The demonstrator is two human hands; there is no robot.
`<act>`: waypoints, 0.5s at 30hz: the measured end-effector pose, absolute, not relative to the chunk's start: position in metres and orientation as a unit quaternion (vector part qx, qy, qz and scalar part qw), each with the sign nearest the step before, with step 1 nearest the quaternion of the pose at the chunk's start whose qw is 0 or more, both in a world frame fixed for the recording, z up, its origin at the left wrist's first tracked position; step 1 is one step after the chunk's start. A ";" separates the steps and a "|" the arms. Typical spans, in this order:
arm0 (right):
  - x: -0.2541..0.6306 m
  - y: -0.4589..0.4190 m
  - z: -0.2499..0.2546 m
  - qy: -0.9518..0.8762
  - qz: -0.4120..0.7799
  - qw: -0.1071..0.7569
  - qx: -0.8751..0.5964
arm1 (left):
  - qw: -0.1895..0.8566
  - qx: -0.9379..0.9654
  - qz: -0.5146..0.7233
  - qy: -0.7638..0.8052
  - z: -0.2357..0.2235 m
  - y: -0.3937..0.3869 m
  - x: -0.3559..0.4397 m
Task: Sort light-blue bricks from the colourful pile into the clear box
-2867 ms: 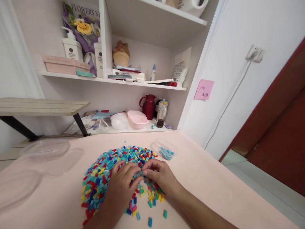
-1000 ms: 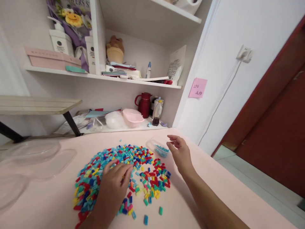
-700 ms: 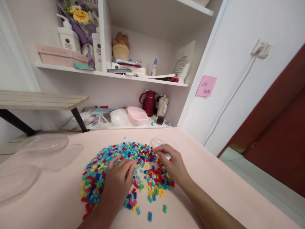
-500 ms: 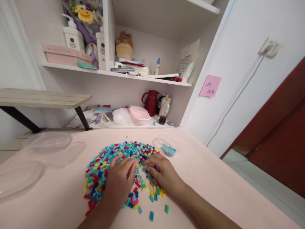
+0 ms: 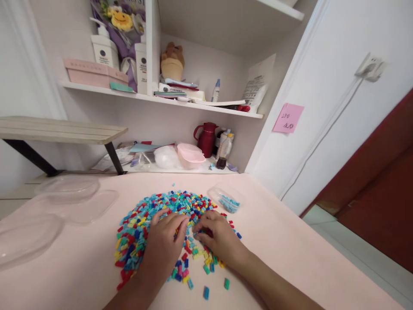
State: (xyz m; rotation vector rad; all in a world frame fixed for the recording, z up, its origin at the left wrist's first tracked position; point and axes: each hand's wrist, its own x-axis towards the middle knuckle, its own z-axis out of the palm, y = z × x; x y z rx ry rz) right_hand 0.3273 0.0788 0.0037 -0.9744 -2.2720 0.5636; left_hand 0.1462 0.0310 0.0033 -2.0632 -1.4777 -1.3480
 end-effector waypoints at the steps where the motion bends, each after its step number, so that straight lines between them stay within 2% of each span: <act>1: 0.327 0.079 0.004 -0.857 0.212 0.299 -0.361 | 0.135 -0.712 -0.465 -0.510 0.003 0.031 0.146; 7: 0.325 0.078 0.011 -0.842 0.230 0.339 -0.351 | 0.154 -0.717 -0.465 -0.496 0.004 0.032 0.145; 11: 0.328 0.080 0.017 -0.751 0.340 0.405 -0.396 | 0.189 -0.739 -0.461 -0.452 0.006 0.033 0.145; 15: 0.329 0.083 0.019 -0.678 0.450 0.428 -0.393 | 0.212 -0.754 -0.449 -0.430 0.004 0.033 0.147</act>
